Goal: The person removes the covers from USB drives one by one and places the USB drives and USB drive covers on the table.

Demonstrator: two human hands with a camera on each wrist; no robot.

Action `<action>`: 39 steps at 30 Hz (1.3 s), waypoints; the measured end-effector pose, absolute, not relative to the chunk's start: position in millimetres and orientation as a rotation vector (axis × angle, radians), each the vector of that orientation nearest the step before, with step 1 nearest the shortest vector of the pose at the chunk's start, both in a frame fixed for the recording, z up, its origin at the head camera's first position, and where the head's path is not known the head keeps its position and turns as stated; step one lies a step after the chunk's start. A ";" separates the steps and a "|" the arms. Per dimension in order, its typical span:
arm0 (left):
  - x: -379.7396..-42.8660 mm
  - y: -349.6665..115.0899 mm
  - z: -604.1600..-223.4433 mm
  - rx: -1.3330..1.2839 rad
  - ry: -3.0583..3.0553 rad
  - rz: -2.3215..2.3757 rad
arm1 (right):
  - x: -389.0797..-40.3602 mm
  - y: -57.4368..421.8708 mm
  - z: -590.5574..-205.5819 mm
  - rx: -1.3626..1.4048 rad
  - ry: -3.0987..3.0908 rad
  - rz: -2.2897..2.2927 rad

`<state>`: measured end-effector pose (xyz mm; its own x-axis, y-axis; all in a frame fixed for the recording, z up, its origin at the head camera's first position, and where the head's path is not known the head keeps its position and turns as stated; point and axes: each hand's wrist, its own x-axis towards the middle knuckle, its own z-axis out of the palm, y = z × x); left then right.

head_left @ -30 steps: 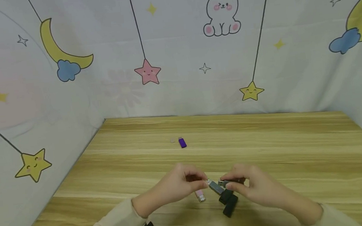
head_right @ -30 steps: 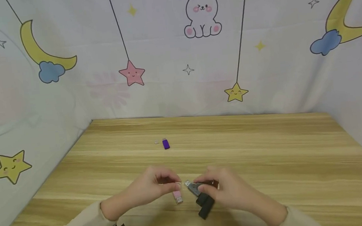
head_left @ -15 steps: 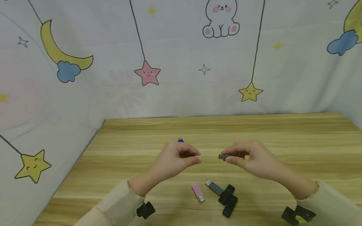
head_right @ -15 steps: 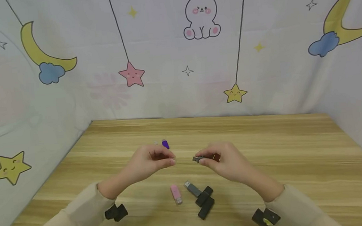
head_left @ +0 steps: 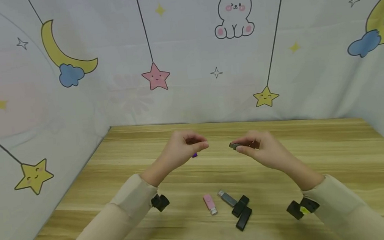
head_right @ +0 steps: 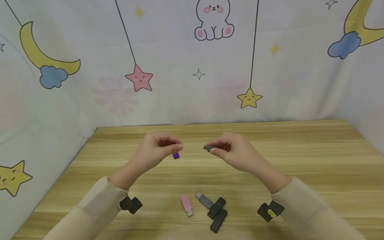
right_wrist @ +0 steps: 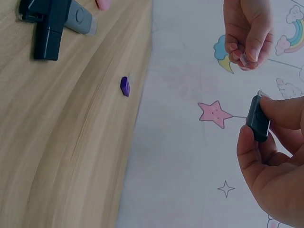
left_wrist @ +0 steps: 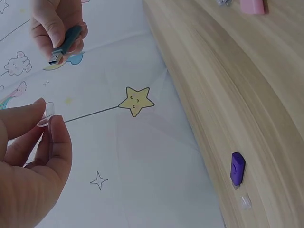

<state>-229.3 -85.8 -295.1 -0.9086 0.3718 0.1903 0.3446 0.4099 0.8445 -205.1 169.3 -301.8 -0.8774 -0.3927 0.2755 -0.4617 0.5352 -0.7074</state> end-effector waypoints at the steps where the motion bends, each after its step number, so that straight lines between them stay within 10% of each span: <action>1: -231.6 -85.5 -294.7 0.648 2.615 1.560 | -207.3 169.3 -301.4 0.727 -2.689 1.274; 39: -303.8 -61.0 -324.5 0.504 2.652 1.558 | -301.3 144.4 -334.5 0.309 -2.701 1.705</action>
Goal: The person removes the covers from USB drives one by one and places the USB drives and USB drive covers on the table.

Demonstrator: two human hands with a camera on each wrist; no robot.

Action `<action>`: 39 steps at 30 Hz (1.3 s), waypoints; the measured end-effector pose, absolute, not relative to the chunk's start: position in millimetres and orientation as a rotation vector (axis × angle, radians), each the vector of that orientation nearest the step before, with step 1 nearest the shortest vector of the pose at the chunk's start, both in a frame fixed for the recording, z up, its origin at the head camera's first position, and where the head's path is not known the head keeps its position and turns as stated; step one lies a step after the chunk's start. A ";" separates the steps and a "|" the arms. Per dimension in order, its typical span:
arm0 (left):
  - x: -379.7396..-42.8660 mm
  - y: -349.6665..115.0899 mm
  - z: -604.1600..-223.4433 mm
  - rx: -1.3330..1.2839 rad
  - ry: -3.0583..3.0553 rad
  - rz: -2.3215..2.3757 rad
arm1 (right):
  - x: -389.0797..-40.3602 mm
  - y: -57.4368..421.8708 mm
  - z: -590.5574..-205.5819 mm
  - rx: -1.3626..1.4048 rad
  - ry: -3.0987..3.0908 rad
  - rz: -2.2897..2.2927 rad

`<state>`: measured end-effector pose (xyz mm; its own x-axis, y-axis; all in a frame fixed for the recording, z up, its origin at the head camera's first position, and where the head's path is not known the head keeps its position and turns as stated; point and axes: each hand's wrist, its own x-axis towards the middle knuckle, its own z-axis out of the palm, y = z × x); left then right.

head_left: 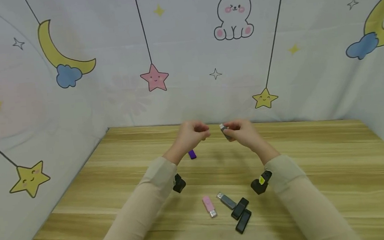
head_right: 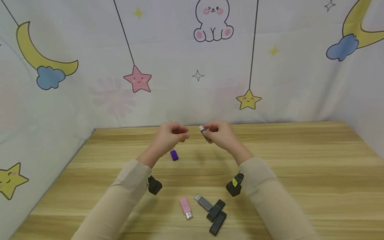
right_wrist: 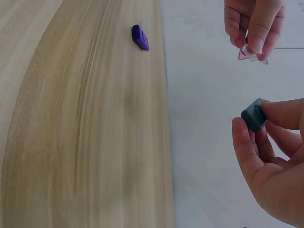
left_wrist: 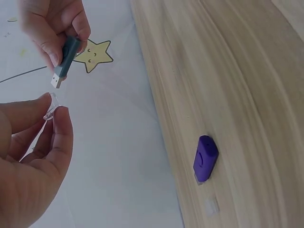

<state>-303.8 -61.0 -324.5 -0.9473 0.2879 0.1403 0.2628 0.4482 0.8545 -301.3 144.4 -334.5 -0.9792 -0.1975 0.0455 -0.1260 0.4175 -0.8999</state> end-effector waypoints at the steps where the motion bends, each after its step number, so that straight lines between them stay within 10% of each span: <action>1: -306.1 -60.3 -326.6 0.496 2.650 1.555 | -302.6 144.0 -335.9 -0.283 2.582 -1.635; 39: -344.5 -48.8 -377.9 0.476 2.703 1.143 | -325.0 132.6 -386.0 -0.060 2.580 -1.412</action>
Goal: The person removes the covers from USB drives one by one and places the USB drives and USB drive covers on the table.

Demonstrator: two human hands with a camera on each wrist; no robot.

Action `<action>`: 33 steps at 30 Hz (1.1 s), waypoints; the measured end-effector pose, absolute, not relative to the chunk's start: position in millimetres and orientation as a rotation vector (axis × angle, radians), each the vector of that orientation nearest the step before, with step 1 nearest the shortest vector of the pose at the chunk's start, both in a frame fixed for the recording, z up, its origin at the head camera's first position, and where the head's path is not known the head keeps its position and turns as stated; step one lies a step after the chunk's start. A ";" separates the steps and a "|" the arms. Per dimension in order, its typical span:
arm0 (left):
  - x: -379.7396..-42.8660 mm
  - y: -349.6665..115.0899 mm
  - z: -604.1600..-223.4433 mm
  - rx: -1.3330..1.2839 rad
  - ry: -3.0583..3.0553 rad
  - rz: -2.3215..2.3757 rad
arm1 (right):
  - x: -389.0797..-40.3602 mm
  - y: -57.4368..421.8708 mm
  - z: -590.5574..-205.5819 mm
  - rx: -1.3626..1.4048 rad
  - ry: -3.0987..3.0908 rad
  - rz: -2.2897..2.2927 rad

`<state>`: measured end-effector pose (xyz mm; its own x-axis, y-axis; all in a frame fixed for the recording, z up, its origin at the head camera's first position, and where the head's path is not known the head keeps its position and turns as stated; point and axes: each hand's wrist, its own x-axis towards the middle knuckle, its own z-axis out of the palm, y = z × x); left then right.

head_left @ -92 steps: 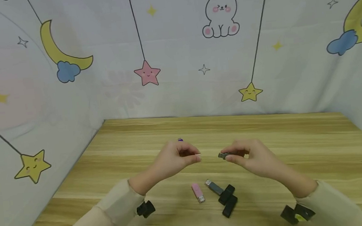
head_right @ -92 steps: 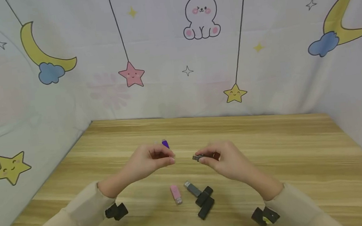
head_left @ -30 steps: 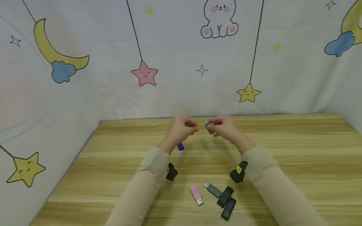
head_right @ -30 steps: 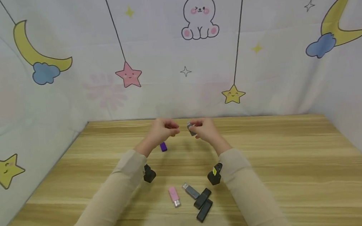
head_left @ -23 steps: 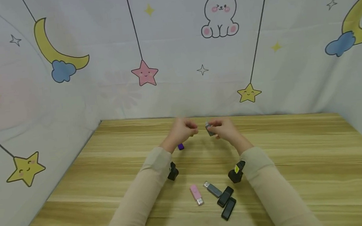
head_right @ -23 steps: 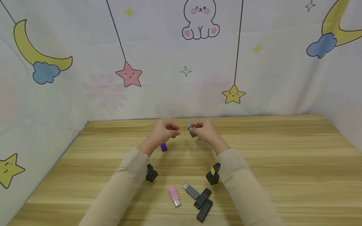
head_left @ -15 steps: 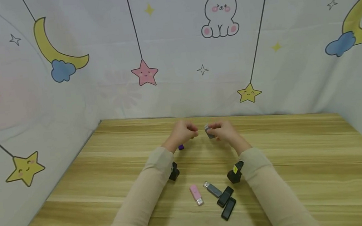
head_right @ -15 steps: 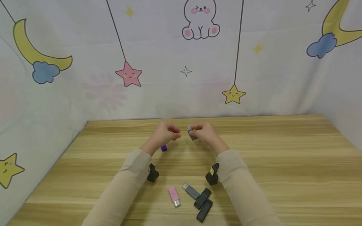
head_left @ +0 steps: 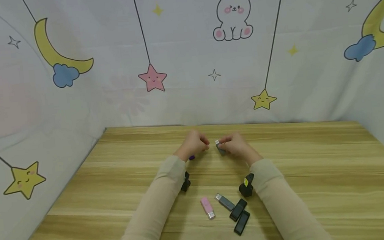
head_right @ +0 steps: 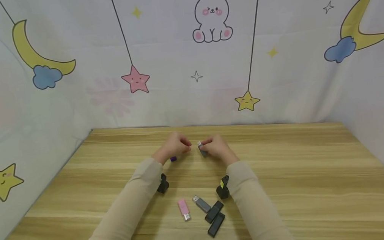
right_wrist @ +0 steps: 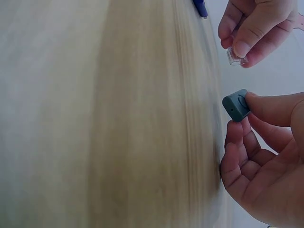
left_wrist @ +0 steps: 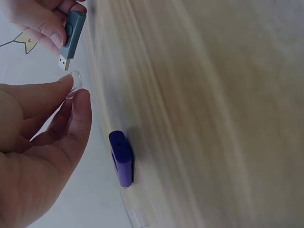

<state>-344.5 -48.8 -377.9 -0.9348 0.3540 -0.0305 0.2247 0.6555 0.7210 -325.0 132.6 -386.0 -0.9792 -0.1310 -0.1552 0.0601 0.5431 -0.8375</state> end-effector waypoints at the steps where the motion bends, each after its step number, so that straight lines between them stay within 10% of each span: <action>1: -344.8 -48.4 -378.6 0.473 2.703 1.133 | -325.3 132.7 -386.8 -0.072 2.588 -1.399; 33: -347.1 -39.2 -378.9 0.441 2.715 0.953 | -328.6 127.4 -387.5 -0.142 2.705 -1.168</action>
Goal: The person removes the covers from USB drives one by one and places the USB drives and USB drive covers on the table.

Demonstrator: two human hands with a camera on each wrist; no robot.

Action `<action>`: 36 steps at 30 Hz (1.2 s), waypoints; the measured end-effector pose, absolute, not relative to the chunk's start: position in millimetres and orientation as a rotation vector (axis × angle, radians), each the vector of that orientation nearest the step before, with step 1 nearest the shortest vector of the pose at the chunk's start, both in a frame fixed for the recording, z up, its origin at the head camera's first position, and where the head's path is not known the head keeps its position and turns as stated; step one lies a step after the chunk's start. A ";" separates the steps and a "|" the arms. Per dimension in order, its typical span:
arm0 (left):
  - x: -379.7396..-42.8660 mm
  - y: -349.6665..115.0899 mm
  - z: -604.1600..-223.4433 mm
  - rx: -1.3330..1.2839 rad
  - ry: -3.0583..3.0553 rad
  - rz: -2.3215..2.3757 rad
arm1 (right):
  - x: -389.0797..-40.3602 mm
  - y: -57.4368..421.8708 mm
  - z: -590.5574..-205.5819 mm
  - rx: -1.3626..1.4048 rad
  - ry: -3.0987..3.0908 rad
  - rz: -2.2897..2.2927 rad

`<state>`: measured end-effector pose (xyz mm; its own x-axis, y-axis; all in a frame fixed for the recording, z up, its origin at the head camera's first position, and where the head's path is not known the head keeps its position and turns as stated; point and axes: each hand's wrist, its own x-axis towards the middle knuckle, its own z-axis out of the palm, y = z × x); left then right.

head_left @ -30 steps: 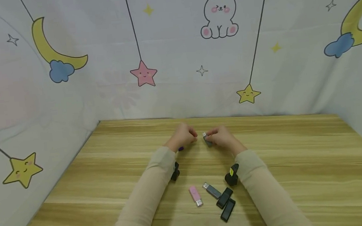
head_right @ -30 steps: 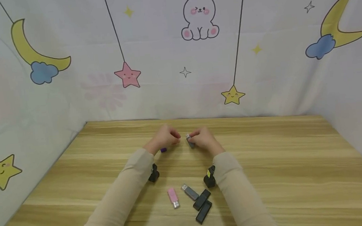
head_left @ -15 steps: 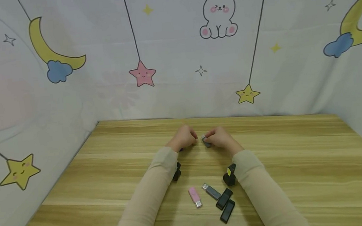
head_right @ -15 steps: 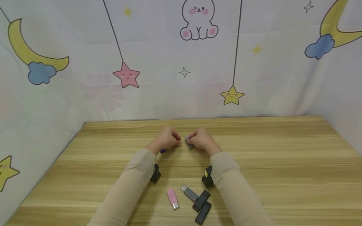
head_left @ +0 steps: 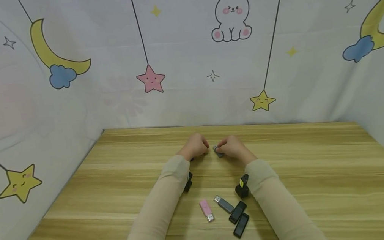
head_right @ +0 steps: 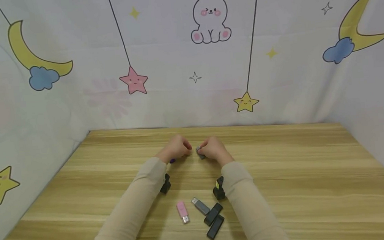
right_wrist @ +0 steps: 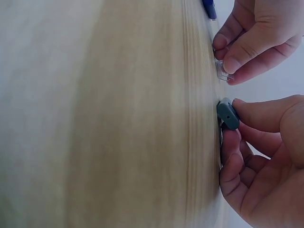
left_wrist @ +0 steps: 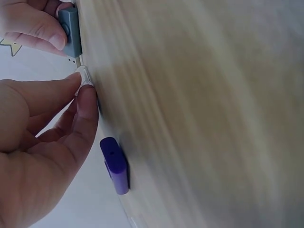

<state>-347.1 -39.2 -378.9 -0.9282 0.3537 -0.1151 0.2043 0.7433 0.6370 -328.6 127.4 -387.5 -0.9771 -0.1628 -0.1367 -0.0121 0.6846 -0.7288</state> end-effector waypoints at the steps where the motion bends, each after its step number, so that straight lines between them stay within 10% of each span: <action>1: -347.3 -39.3 -379.4 0.441 2.716 0.950 | -328.7 127.3 -388.1 -0.140 2.704 -1.167; 36: -347.1 -41.8 -375.7 0.482 2.692 0.843 | -325.6 129.9 -383.3 -0.104 2.732 -1.092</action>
